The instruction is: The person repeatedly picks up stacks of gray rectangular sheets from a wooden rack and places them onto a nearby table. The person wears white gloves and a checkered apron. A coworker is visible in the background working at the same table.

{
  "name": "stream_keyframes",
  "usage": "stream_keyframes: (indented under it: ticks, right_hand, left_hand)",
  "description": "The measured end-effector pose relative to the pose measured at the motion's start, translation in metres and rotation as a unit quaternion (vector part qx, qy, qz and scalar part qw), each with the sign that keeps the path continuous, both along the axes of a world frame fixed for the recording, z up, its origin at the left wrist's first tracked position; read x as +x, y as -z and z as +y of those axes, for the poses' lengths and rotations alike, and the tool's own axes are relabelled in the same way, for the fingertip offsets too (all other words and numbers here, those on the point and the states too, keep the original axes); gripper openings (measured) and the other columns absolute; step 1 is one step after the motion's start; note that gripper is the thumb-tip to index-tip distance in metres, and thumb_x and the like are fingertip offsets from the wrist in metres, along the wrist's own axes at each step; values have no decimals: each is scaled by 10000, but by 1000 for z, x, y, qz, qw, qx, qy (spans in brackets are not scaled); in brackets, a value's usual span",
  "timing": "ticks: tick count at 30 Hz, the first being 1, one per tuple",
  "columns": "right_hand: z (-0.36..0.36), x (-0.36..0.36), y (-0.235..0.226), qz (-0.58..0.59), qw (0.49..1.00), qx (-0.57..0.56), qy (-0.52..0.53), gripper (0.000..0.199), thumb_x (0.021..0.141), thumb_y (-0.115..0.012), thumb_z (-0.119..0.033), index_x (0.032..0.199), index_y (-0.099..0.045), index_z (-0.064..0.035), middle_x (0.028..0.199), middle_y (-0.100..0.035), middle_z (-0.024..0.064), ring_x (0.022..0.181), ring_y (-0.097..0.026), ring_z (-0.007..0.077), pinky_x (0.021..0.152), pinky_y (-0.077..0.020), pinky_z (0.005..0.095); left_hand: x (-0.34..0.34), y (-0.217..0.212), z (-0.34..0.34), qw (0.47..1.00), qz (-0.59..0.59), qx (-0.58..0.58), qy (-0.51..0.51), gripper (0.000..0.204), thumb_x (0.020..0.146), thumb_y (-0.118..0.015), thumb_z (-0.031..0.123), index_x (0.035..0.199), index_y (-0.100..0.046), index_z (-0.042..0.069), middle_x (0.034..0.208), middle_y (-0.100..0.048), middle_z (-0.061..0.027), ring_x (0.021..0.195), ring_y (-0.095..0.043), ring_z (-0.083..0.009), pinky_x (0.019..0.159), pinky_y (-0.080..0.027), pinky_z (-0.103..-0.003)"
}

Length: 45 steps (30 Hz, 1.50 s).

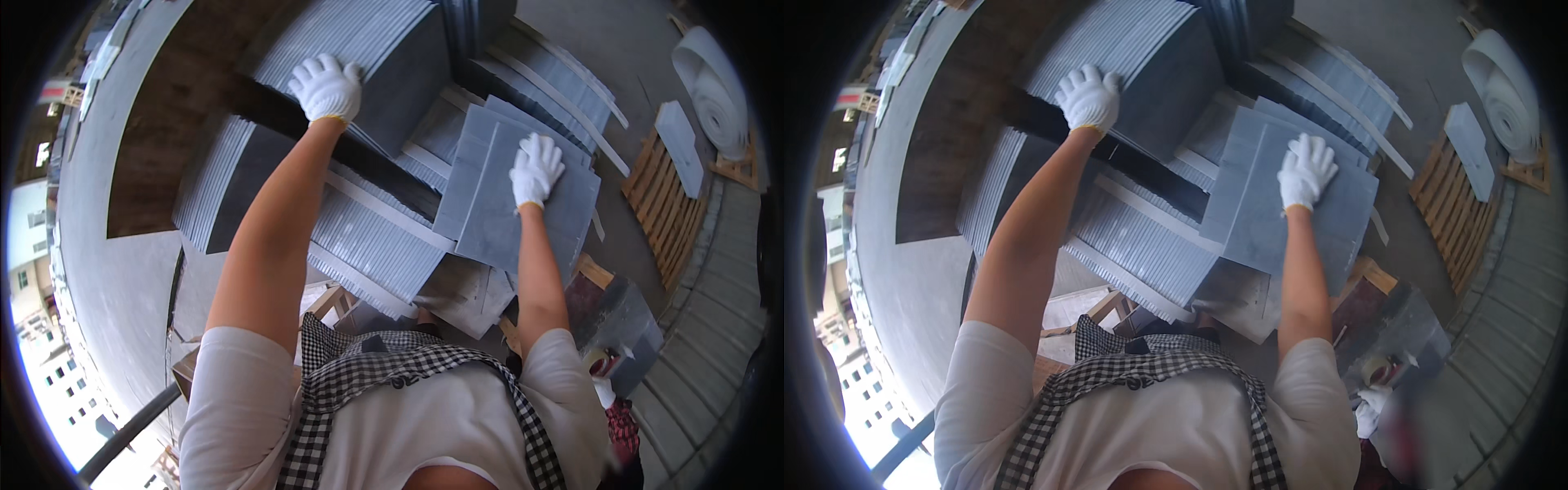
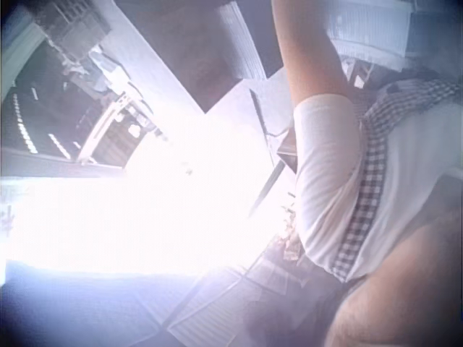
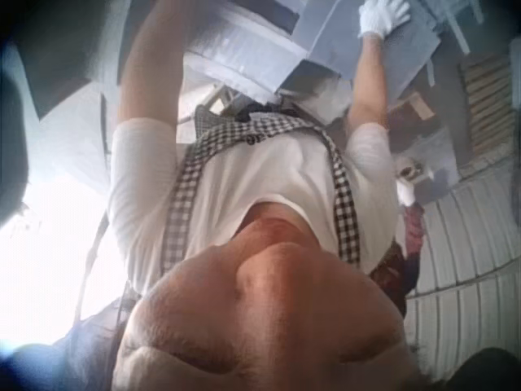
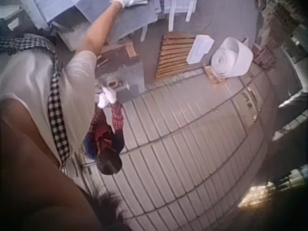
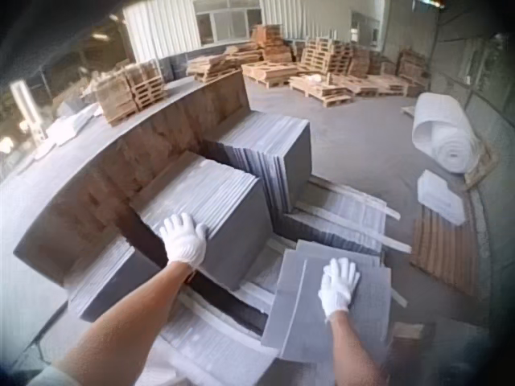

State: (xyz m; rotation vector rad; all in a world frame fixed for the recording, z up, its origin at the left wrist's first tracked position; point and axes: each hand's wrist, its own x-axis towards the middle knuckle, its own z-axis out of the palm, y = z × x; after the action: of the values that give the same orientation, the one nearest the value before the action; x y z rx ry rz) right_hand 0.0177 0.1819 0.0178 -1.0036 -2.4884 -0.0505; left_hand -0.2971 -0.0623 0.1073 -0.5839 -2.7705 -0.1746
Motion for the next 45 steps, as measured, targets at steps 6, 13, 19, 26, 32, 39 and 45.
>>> stream_keyframes:
  ticks: [6, 13, 19, 26, 32, 39, 45]
  right_hand:
    - [-60, -75, 1, 49, 986, 4, -159, 224, 905, -650, -267, 1087, -650, -136, 1156, -601, 50, 1163, -518, 273, 1004, -391, 472]
    - [27, 29, 26, 4, 999, -46, 0, 548, 806, -694, -174, 1335, -561, -131, 1162, -635, 44, 1187, -556, 242, 1034, -411, 445]
    - [110, 121, 37, 212, 910, -256, 248, 517, 892, -710, -172, 1379, -537, -144, 1145, -564, 85, 935, -674, 183, 628, -549, 310]
    - [-67, 17, -6, 28, 988, -144, -44, 536, 826, -661, -92, 1353, -563, -105, 1242, -605, 60, 1211, -515, 286, 1036, -393, 454]
    - [-98, 74, 6, 25, 986, -132, -99, 484, 826, -660, -138, 1308, -608, -136, 1189, -610, 97, 1207, -553, 295, 1006, -445, 483]
    - [-6, 178, 8, 289, 874, -349, 178, 374, 1000, -523, -155, 1367, -546, -90, 1179, -520, 68, 823, -602, 138, 695, -484, 285]
    - [-117, 90, -12, 73, 969, -237, 5, 434, 893, -637, -100, 1319, -556, -94, 1159, -592, 103, 1066, -589, 236, 941, -486, 435]
  left_hand:
    - [4, -12, 5, 999, -2, -38, 6, 584, 998, -500, 521, 1310, -570, 32, 1309, -577, -209, 1257, -505, -387, 1061, -379, -533]
    - [-1, -6, -7, 999, 2, -44, 0, 584, 1010, -481, 522, 1325, -573, 39, 1319, -565, -204, 1244, -494, -375, 1070, -359, -524]
    - [-2, -2, 4, 998, -24, -66, 7, 597, 1016, -447, 541, 1339, -573, 54, 1341, -567, -211, 1259, -496, -376, 1077, -359, -518]
    - [-8, -4, -3, 996, -28, -79, 4, 635, 1017, -395, 566, 1419, -536, 94, 1415, -543, -221, 1309, -496, -410, 1104, -357, -540]
    - [-12, 1, 0, 996, -31, -87, -10, 641, 1028, -378, 580, 1419, -536, 98, 1432, -540, -212, 1339, -485, -386, 1128, -340, -523]
    - [-12, 1, 1, 995, -27, -96, -10, 654, 1031, -358, 588, 1418, -538, 93, 1438, -532, -211, 1346, -477, -374, 1139, -329, -514]
    - [-18, 3, -5, 994, -24, -101, -23, 659, 1027, -363, 592, 1431, -535, 101, 1457, -522, -217, 1362, -466, -381, 1145, -322, -520]
